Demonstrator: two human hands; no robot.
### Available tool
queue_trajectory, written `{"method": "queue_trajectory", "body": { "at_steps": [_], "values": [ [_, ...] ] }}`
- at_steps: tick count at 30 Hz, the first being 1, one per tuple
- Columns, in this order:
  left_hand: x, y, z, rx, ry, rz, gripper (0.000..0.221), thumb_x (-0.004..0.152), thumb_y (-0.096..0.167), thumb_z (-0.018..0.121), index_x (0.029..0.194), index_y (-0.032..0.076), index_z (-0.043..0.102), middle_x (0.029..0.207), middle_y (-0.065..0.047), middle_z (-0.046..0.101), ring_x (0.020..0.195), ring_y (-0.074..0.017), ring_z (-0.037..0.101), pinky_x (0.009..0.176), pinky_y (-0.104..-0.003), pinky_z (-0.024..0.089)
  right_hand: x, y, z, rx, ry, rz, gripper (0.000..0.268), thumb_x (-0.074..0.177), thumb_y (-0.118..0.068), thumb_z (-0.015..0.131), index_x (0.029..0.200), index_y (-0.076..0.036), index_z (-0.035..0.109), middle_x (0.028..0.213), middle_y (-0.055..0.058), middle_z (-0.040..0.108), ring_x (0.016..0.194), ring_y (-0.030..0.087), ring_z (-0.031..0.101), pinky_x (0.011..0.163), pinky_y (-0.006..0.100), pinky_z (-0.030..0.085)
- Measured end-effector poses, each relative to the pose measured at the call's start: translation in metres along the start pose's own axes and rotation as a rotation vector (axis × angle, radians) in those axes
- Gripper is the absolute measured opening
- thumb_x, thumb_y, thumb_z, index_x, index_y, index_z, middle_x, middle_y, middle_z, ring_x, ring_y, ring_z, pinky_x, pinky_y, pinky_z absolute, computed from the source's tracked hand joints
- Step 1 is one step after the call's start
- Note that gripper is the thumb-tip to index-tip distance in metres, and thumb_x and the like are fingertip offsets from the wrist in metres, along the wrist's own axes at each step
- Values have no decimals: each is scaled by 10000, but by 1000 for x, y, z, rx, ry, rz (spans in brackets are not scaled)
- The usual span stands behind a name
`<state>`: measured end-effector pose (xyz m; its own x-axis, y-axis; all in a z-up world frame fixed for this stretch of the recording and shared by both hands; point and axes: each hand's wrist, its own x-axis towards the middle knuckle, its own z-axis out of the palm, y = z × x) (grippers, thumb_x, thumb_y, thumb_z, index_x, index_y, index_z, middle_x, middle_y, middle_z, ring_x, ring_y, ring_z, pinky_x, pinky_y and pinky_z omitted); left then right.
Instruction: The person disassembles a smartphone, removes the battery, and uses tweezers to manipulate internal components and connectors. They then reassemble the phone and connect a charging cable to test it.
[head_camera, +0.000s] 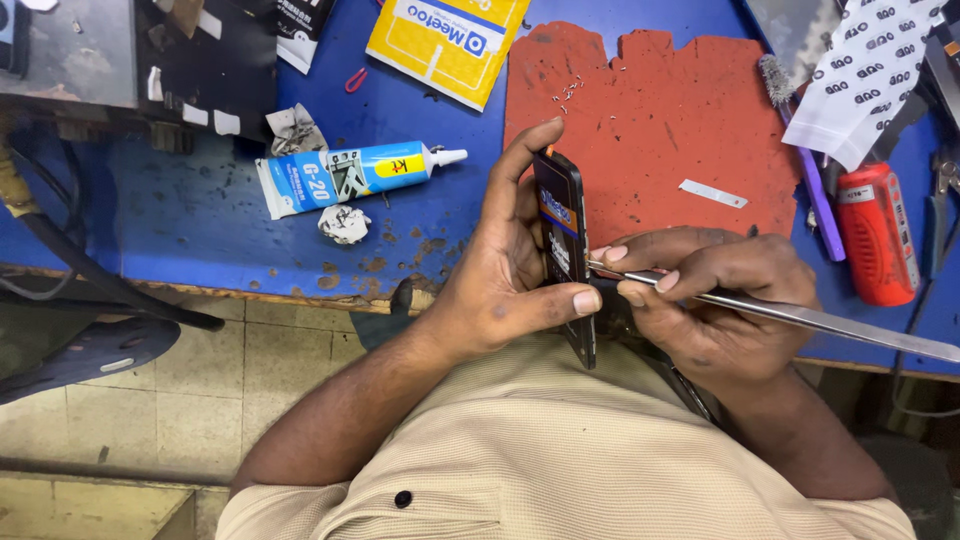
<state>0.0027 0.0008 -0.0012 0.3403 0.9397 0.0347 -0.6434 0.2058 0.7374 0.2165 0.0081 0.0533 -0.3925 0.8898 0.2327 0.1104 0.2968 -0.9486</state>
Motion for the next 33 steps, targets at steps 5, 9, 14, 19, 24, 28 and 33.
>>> {"method": "queue_trajectory", "body": {
  "at_steps": [5, 9, 14, 19, 24, 28, 33],
  "values": [
    [-2, 3, -1, -9, -11, 0, 1121, 902, -11, 813, 1676, 162, 21, 1395, -113, 427, 1267, -175, 485, 1162, -356, 496, -1, -2, 4, 18, 30, 11, 212, 993, 46, 718, 1023, -39, 526, 1050, 254, 730, 1035, 294, 769, 889, 369, 671],
    [-2, 3, -1, 5, -15, 14, 1125, 896, -16, 814, 1679, 163, 25, 1390, -112, 423, 1241, -179, 479, 1144, -357, 484, 0, -5, 8, -4, 65, -1, 233, 997, 42, 721, 1057, -38, 511, 1050, 251, 724, 1043, 289, 767, 917, 384, 672],
    [-4, 2, -3, -2, -12, 42, 1124, 902, -12, 817, 1683, 161, 27, 1393, -116, 427, 1257, -181, 479, 1175, -366, 467, 2, -8, 14, -37, 104, -45, 256, 957, 31, 719, 1056, -47, 496, 1068, 246, 698, 1009, 294, 746, 910, 408, 664],
    [-1, 3, -2, -62, 43, 64, 1134, 896, 13, 816, 1691, 156, 21, 1438, -144, 431, 1329, -202, 490, 1226, -400, 460, 14, -3, 0, 195, 324, -214, 225, 929, -111, 719, 1058, -76, 539, 968, 163, 721, 922, 271, 768, 842, 446, 683],
    [12, 2, 6, 71, 175, 223, 1069, 940, 42, 822, 1670, 141, 47, 1502, -139, 387, 1347, -198, 470, 1225, -392, 460, 2, 2, -3, 225, 290, -24, 157, 1026, -122, 715, 1089, 2, 642, 949, 148, 734, 801, 210, 723, 748, 315, 608],
    [22, 5, 14, 328, 281, 342, 1010, 966, 93, 828, 1639, 127, 75, 1521, -108, 359, 1303, -188, 486, 1143, -367, 515, -11, 3, 7, -103, 231, 272, 274, 933, -114, 742, 1153, 38, 684, 948, 76, 676, 837, 137, 633, 773, 228, 522],
    [27, 22, 22, 408, 250, 359, 784, 1138, 41, 642, 1668, 122, 71, 1577, -118, 330, 1414, -181, 439, 1215, -343, 426, 5, 11, 17, -157, 219, 334, 210, 986, -18, 775, 1157, 73, 693, 954, 88, 688, 799, 110, 621, 708, 216, 518]
  ]
}}
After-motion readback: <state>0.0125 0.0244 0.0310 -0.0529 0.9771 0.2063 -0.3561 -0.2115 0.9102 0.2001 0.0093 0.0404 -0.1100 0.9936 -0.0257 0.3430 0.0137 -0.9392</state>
